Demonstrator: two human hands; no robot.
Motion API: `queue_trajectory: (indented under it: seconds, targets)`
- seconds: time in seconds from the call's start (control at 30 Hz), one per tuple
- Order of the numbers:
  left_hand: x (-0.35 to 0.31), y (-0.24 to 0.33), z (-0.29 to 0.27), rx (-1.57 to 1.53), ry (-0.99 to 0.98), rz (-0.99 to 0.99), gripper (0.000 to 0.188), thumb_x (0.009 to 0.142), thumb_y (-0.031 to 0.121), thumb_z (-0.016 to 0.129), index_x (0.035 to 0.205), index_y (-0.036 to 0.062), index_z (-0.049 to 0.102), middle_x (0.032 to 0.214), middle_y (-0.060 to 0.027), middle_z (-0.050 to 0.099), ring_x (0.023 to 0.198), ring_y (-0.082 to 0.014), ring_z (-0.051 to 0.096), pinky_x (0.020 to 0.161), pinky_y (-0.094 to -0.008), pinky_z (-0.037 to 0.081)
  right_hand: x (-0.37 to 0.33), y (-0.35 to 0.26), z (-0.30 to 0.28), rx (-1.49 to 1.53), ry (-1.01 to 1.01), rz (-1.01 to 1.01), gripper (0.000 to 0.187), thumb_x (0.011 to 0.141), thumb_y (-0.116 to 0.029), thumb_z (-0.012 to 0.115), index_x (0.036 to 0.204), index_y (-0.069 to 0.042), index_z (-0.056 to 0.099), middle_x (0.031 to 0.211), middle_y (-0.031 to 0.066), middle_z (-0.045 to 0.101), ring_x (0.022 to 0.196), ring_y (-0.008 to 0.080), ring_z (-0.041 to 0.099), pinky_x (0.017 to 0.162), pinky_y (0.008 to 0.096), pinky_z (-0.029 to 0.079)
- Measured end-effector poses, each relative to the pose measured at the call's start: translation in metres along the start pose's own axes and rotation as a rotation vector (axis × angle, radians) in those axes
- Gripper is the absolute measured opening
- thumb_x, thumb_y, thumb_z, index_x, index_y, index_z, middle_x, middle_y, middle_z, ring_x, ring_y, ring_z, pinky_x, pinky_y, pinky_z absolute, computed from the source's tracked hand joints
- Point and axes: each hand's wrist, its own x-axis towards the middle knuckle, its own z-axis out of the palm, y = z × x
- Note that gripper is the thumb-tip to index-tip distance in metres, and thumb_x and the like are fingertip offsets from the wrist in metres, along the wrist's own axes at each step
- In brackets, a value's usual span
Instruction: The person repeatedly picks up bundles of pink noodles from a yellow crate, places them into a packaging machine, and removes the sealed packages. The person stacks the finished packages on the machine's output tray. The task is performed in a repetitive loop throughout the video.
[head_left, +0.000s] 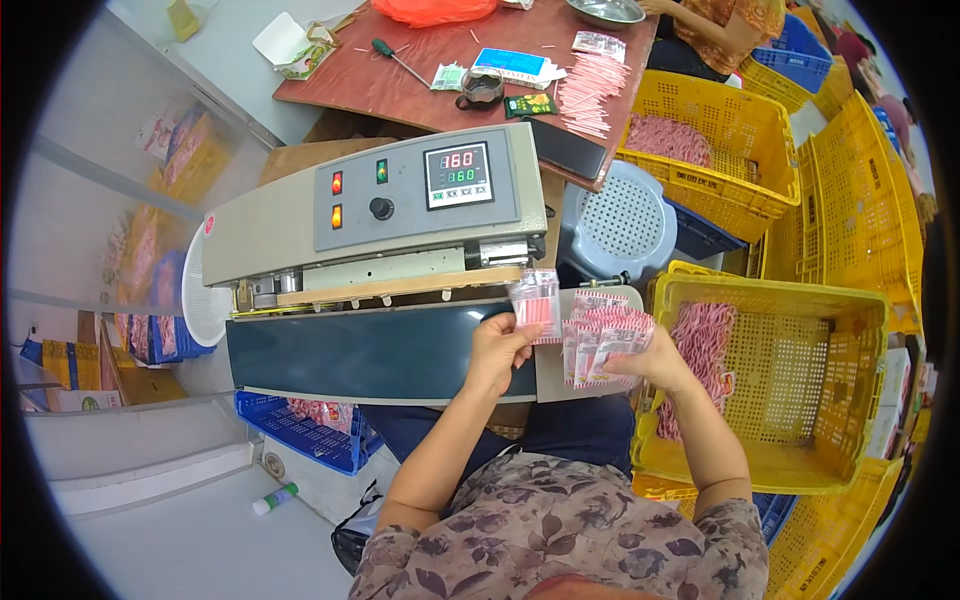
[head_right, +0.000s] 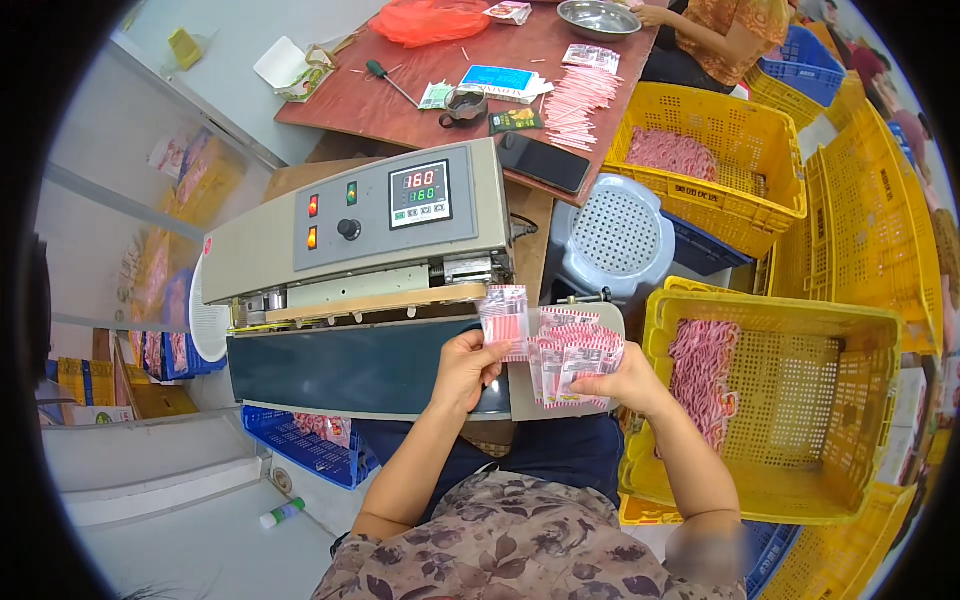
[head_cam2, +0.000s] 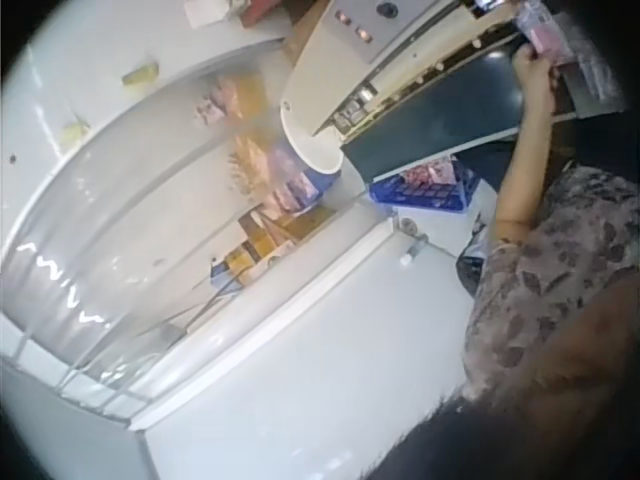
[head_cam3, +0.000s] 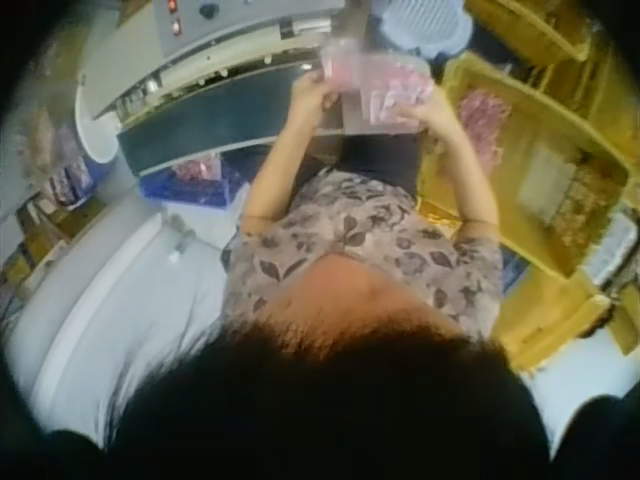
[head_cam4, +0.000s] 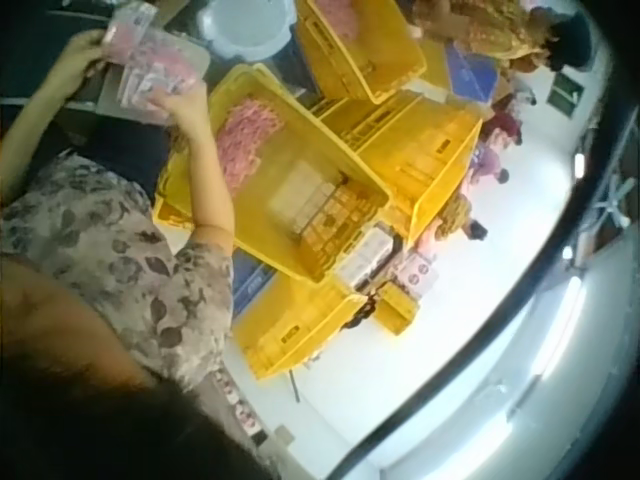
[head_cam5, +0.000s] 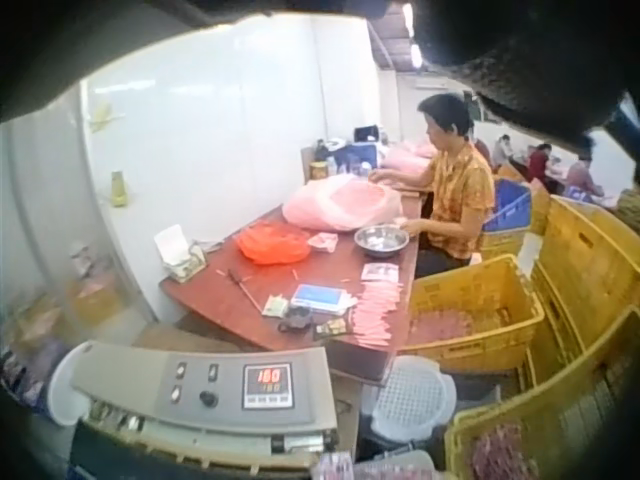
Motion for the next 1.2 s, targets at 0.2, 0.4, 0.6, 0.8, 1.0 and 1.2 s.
queue_trajectory:
  seconds: [0.2, 0.4, 0.6, 0.8, 1.0, 1.2]
  targets:
    - [-0.015, 0.001, -0.026, 0.113, 0.364, 0.325, 0.022, 0.076, 0.005, 0.065, 0.095, -0.0008, 0.056, 0.075, -0.0041, 0.055, 0.054, -0.0069, 0.048, 0.043, -0.0177, 0.034, 0.017, -0.003, -0.004, -0.094, -0.114, 0.007, 0.044, 0.065, -0.006, 0.074, 0.105, -0.001, 0.057, 0.097, 0.0021, 0.061, 0.087, 0.0090, 0.054, 0.081, 0.0266, 0.043]
    - [-0.024, 0.003, 0.000, 0.534, 0.185, 0.683, 0.018, 0.078, 0.008, 0.062, 0.094, -0.0004, 0.059, 0.086, -0.0049, 0.055, 0.066, -0.0080, 0.047, 0.055, -0.0196, 0.037, 0.036, -0.003, -0.004, -0.055, -0.215, -0.008, 0.043, 0.065, -0.005, 0.074, 0.105, -0.001, 0.057, 0.096, 0.0017, 0.060, 0.088, 0.0091, 0.054, 0.080, 0.0262, 0.044]
    - [0.016, -0.003, 0.010, 0.064, -0.070, 0.160, 0.009, 0.083, 0.006, 0.056, 0.087, 0.0010, 0.062, 0.067, 0.0015, 0.057, 0.053, -0.0021, 0.043, 0.047, -0.0173, 0.033, 0.054, -0.005, 0.002, -0.018, -0.187, -0.014, 0.044, 0.064, -0.004, 0.074, 0.105, -0.002, 0.057, 0.097, 0.0020, 0.060, 0.087, 0.0100, 0.054, 0.080, 0.0266, 0.044]
    - [0.017, 0.005, -0.016, 0.029, 0.127, 0.172, 0.009, 0.079, 0.006, 0.062, 0.084, -0.0017, 0.062, 0.063, 0.0008, 0.055, 0.045, -0.0018, 0.040, 0.038, -0.0162, 0.029, 0.054, -0.011, -0.002, 0.136, -0.112, 0.034, 0.045, 0.064, 0.000, 0.072, 0.107, -0.001, 0.055, 0.097, 0.0043, 0.061, 0.086, 0.0119, 0.057, 0.080, 0.0281, 0.046]
    - [0.002, -0.001, -0.048, 0.279, 0.592, 0.618, 0.012, 0.079, 0.008, 0.063, 0.086, -0.0010, 0.059, 0.071, -0.0026, 0.056, 0.056, -0.0053, 0.048, 0.045, -0.0188, 0.039, 0.057, -0.013, -0.003, 0.236, -0.044, 0.088, 0.047, 0.065, 0.003, 0.070, 0.109, 0.000, 0.053, 0.098, 0.0061, 0.061, 0.086, 0.0141, 0.059, 0.080, 0.0296, 0.047]
    - [0.002, 0.001, 0.009, 0.056, 0.106, 0.241, 0.011, 0.080, 0.007, 0.061, 0.087, -0.0020, 0.059, 0.067, 0.0017, 0.053, 0.050, -0.0029, 0.040, 0.044, -0.0171, 0.031, 0.069, -0.016, 0.009, 0.208, -0.098, 0.076, 0.046, 0.065, 0.001, 0.072, 0.107, 0.000, 0.054, 0.098, 0.0065, 0.061, 0.088, 0.0148, 0.058, 0.080, 0.0292, 0.047]
